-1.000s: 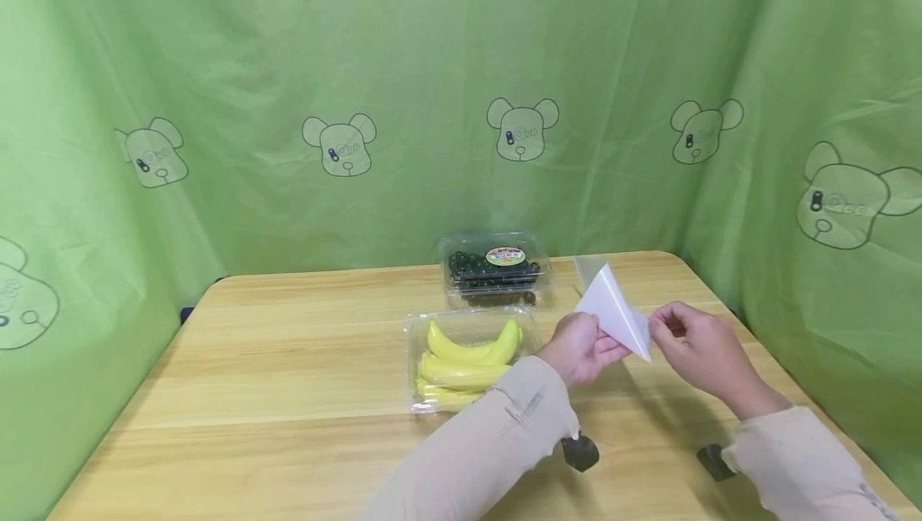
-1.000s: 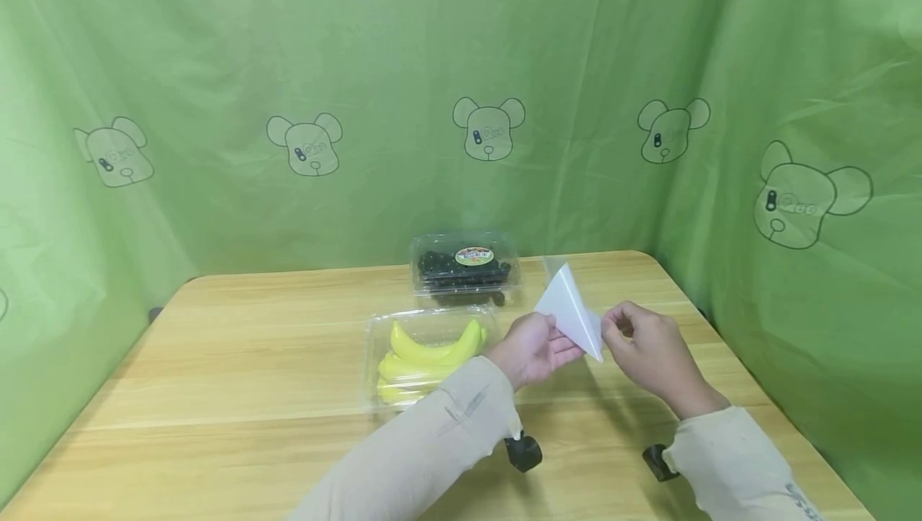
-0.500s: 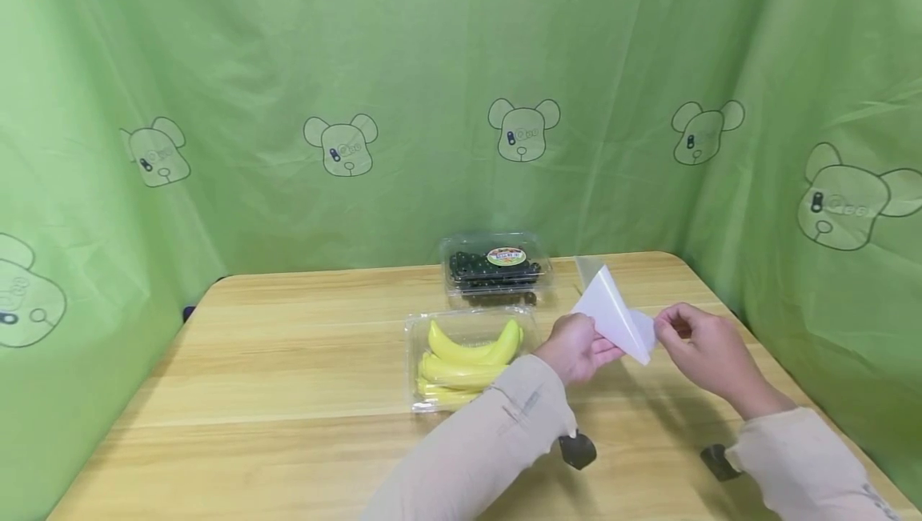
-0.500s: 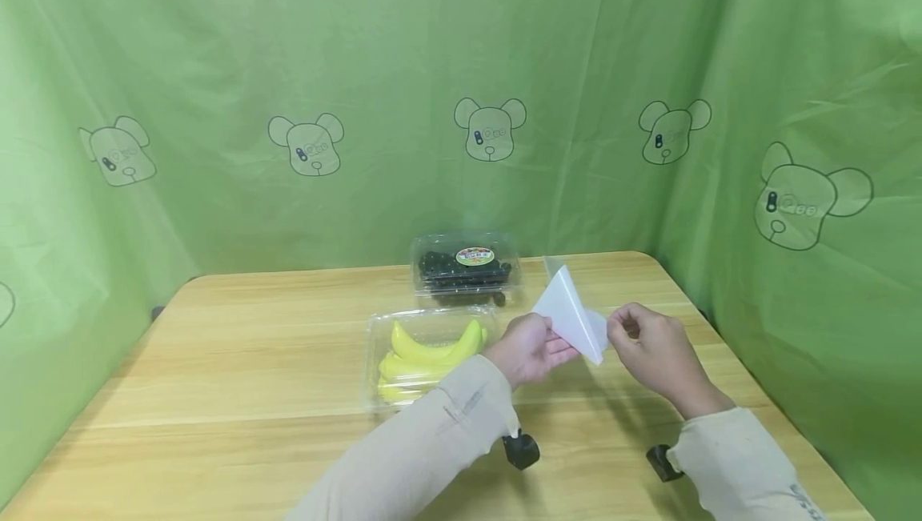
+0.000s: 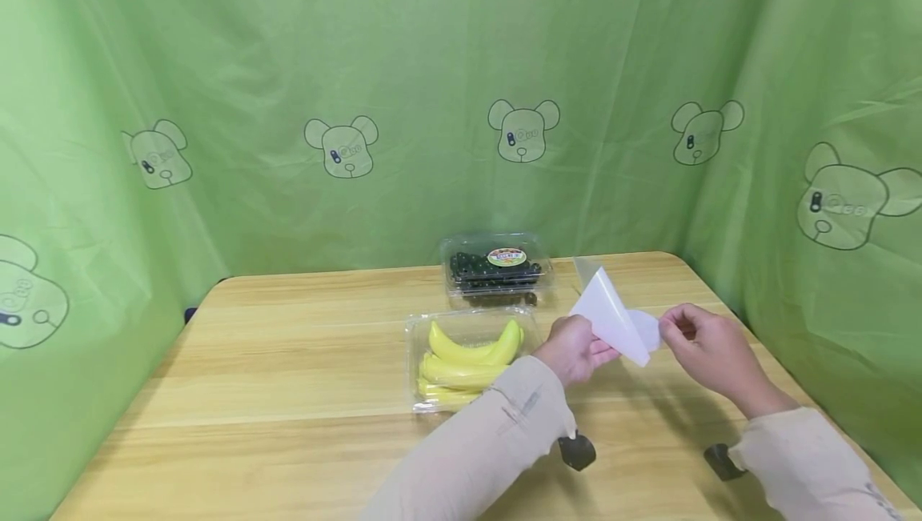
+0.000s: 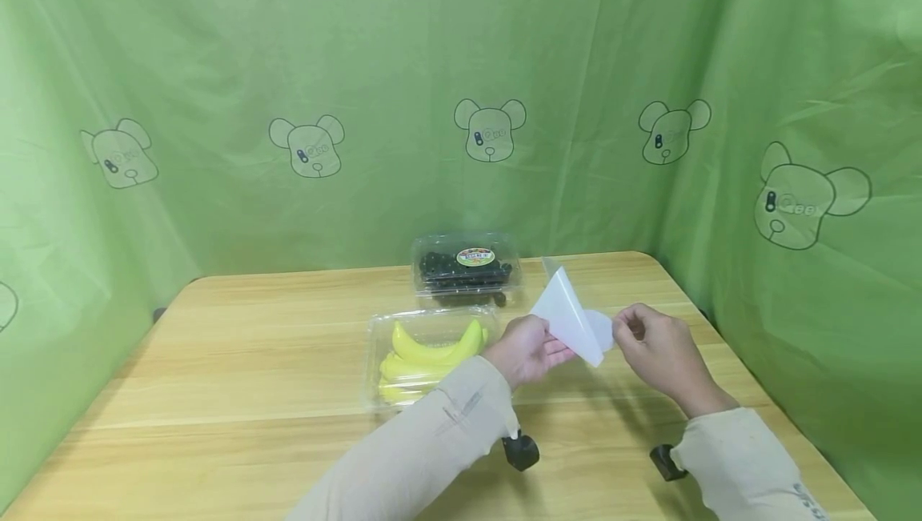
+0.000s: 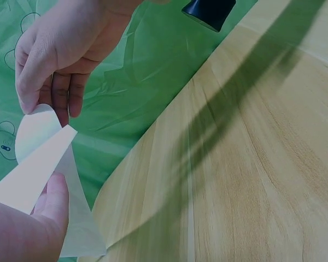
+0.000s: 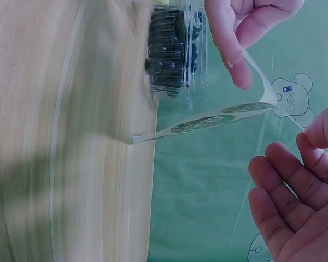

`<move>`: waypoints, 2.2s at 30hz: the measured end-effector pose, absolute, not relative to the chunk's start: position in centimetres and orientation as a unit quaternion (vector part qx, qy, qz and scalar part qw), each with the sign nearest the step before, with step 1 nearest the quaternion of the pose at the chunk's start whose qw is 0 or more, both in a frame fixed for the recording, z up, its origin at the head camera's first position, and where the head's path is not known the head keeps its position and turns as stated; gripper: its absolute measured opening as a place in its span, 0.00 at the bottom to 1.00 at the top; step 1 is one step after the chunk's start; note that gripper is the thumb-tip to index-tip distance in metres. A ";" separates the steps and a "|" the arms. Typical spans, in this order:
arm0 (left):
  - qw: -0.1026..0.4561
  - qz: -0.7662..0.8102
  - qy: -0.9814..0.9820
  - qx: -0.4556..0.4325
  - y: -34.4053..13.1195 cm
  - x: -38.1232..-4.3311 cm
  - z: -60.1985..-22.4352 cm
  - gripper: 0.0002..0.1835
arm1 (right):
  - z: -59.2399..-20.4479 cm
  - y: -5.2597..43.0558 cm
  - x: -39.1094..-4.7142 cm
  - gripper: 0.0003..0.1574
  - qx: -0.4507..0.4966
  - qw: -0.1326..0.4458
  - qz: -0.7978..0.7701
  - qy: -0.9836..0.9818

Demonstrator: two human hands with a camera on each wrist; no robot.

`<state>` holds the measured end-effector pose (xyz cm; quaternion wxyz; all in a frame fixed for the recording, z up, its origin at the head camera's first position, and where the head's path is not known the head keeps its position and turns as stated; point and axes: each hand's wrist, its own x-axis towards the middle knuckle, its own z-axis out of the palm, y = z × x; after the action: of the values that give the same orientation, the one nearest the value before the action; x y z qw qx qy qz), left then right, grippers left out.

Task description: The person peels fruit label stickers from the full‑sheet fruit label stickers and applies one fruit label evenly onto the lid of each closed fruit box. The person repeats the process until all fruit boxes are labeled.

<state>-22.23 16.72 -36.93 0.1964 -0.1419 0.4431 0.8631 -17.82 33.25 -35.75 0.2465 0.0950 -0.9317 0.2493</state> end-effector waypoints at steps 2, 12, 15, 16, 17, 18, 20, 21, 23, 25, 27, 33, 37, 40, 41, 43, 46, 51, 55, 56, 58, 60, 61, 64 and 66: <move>0.196 0.863 0.443 -0.142 16.7 -22.2 -37.0 0.17 | -35.7 33.3 -17.8 0.06 0.095 0.246 0.251 -0.931; 0.191 0.862 0.447 -0.146 16.8 -22.3 -37.1 0.15 | -35.5 33.7 -17.8 0.07 0.089 0.253 0.246 -0.931; 0.190 0.862 0.446 -0.146 16.8 -22.3 -37.2 0.15 | -35.5 33.9 -17.8 0.07 0.088 0.262 0.243 -0.930; 0.190 0.863 0.445 -0.146 16.7 -22.3 -37.2 0.15 | -35.5 34.0 -17.8 0.07 0.087 0.263 0.242 -0.930; 0.189 0.863 0.444 -0.147 16.8 -22.2 -37.2 0.15 | -35.5 34.1 -17.8 0.07 0.085 0.262 0.242 -0.930; 0.188 0.864 0.444 -0.148 16.7 -22.2 -37.2 0.15 | -35.5 34.1 -17.8 0.07 0.083 0.260 0.242 -0.931; 0.185 0.865 0.442 -0.149 16.8 -22.1 -37.3 0.15 | -35.5 34.3 -17.9 0.07 0.079 0.254 0.244 -0.933; 0.183 0.865 0.442 -0.150 16.8 -22.1 -37.3 0.16 | -35.5 34.4 -17.9 0.07 0.077 0.251 0.245 -0.933; 0.180 0.865 0.443 -0.152 16.8 -22.1 -37.4 0.16 | -35.4 34.5 -17.9 0.07 0.073 0.249 0.245 -0.934; 0.179 0.865 0.443 -0.153 16.8 -22.0 -37.4 0.16 | -35.4 34.6 -17.9 0.08 0.071 0.250 0.243 -0.935; 0.178 0.865 0.443 -0.156 16.8 -22.0 -37.4 0.17 | -35.3 34.8 -17.9 0.08 0.071 0.251 0.240 -0.935; 0.171 0.865 0.441 -0.170 16.7 -22.1 -37.3 0.17 | -35.1 35.2 -18.0 0.09 0.071 0.244 0.242 -0.936; 0.166 0.863 0.444 -0.175 16.6 -22.2 -37.2 0.17 | -34.9 35.4 -18.1 0.08 0.069 0.243 0.244 -0.936; 0.165 0.863 0.444 -0.177 16.6 -22.3 -37.2 0.17 | -34.8 35.6 -18.1 0.08 0.067 0.243 0.244 -0.936; 0.166 0.863 0.444 -0.177 16.5 -22.3 -37.2 0.17 | -34.7 35.6 -18.1 0.08 0.066 0.242 0.245 -0.936; 0.166 0.863 0.443 -0.178 16.5 -22.4 -37.2 0.17 | -34.6 35.7 -18.0 0.08 0.063 0.243 0.245 -0.936; 0.164 0.863 0.443 -0.180 16.5 -22.5 -37.2 0.16 | -34.6 35.9 -17.9 0.09 0.059 0.243 0.246 -0.936; 0.160 0.863 0.444 -0.182 16.6 -22.5 -37.2 0.17 | -34.6 36.3 -17.9 0.09 0.053 0.242 0.248 -0.936; 0.163 0.863 0.442 -0.181 16.6 -22.4 -37.3 0.17 | -34.6 36.7 -17.8 0.09 0.048 0.253 0.248 -0.934; 0.163 0.863 0.443 -0.180 16.6 -22.4 -37.3 0.18 | -34.6 36.8 -17.7 0.09 0.046 0.255 0.248 -0.934; 0.163 0.862 0.445 -0.179 16.6 -22.3 -37.4 0.17 | -34.5 36.9 -17.7 0.09 0.041 0.254 0.247 -0.934; 0.163 0.862 0.445 -0.179 16.7 -22.3 -37.4 0.17 | -34.5 36.9 -17.6 0.09 0.037 0.249 0.246 -0.936; 0.163 0.862 0.444 -0.179 16.7 -22.3 -37.5 0.17 | -34.5 36.9 -17.6 0.10 0.036 0.244 0.246 -0.937; 0.163 0.862 0.445 -0.179 16.7 -22.3 -37.5 0.17 | -34.5 36.8 -17.5 0.10 0.032 0.234 0.242 -0.941; 0.165 0.862 0.446 -0.178 16.7 -22.2 -37.6 0.17 | -34.6 36.7 -17.4 0.10 0.034 0.229 0.244 -0.942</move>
<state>-22.22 16.71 -37.56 0.1655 -0.1780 0.4456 0.8616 -17.40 36.74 -34.59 0.2286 0.0341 -0.9419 0.2436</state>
